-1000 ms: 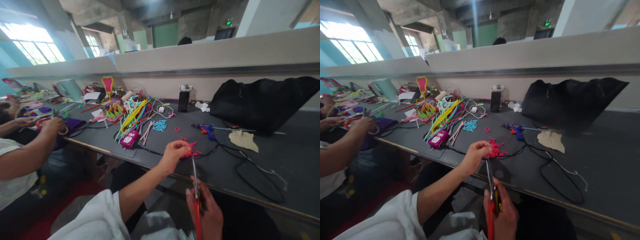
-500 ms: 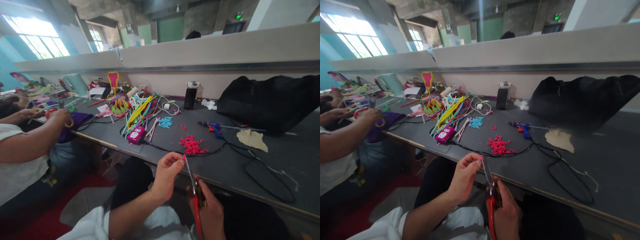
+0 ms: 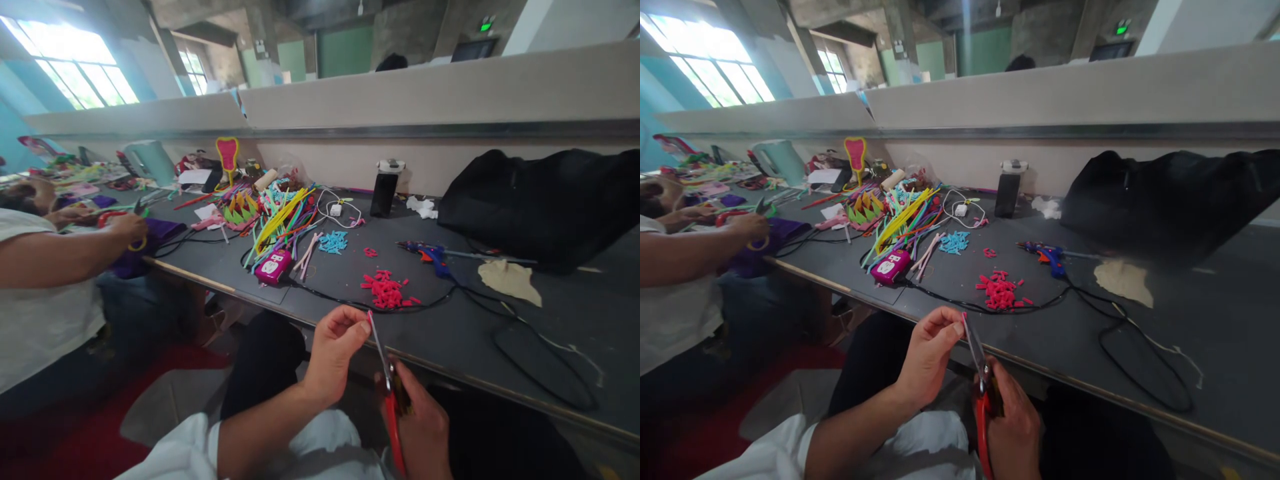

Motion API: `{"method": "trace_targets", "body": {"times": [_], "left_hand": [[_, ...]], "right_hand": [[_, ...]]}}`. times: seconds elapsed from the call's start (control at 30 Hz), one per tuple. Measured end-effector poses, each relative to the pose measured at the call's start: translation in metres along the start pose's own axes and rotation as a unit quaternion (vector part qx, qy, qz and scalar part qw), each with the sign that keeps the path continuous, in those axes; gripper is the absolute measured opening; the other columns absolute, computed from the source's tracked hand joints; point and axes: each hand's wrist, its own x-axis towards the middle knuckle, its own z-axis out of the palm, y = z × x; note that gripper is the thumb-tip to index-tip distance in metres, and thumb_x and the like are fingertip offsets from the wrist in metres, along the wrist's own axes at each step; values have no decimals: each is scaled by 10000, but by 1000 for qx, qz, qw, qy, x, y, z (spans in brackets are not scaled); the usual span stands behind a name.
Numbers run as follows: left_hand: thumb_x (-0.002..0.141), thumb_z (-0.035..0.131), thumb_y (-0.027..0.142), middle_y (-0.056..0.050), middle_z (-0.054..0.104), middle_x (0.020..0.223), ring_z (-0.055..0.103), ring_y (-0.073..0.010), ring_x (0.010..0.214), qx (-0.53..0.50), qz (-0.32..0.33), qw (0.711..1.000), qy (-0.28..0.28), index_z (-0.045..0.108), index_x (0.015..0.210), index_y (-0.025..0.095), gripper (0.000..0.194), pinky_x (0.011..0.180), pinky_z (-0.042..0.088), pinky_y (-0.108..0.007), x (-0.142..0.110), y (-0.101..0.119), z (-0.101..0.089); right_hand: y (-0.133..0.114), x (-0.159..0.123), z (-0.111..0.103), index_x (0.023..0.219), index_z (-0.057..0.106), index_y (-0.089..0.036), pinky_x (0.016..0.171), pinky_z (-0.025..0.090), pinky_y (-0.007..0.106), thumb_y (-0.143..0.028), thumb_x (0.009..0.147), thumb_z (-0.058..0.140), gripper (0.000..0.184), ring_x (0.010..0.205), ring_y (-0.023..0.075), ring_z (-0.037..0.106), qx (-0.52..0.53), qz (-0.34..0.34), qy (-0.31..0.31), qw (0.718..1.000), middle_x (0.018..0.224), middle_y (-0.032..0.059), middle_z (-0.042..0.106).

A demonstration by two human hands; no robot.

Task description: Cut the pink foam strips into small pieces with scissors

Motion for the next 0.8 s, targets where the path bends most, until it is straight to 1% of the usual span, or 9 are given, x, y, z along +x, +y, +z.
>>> {"method": "trace_targets", "body": {"times": [0.17,0.33,0.53,0.67,0.8], "left_hand": [[741,734,257,5,595,728,486,-94,683,-6,-1,1000,5,633,749,147,149,676,380,-219,-1,-2,1],[741,727,246,3,594,724,483,-93,681,-12,-6,1000,15,626,742,148,141,673,378,-217,-3,-2,2],[724,738,252,10,580,710,474,-86,668,-24,-18,999,44,624,742,148,155,661,376,-207,-6,-1,0],[712,743,250,12,579,704,475,-86,668,-23,-21,997,70,627,738,148,156,664,376,-206,-10,-1,-7],[728,729,255,7,593,711,494,-100,687,-8,-23,997,79,628,743,152,146,684,382,-221,-16,-2,-21]], "right_hand": [[-1,1,-2,1090,700,-115,767,580,280,-444,900,466,446,863,224,737,-20,5,-11,1000,1011,99,752],[-2,1,-3,1086,701,-91,774,582,272,-425,920,410,474,878,225,735,-46,-22,-8,999,1020,117,747],[-2,-1,-1,1096,699,-93,782,587,267,-344,899,422,422,867,221,738,-49,-52,-14,997,1008,112,750],[-5,-2,1,1105,690,-91,746,600,265,-262,862,433,393,838,216,743,-34,-75,-30,996,1007,98,752],[-8,-5,5,1076,695,-89,752,594,232,-189,843,423,372,813,187,745,1,-109,-31,994,968,92,761]]}}
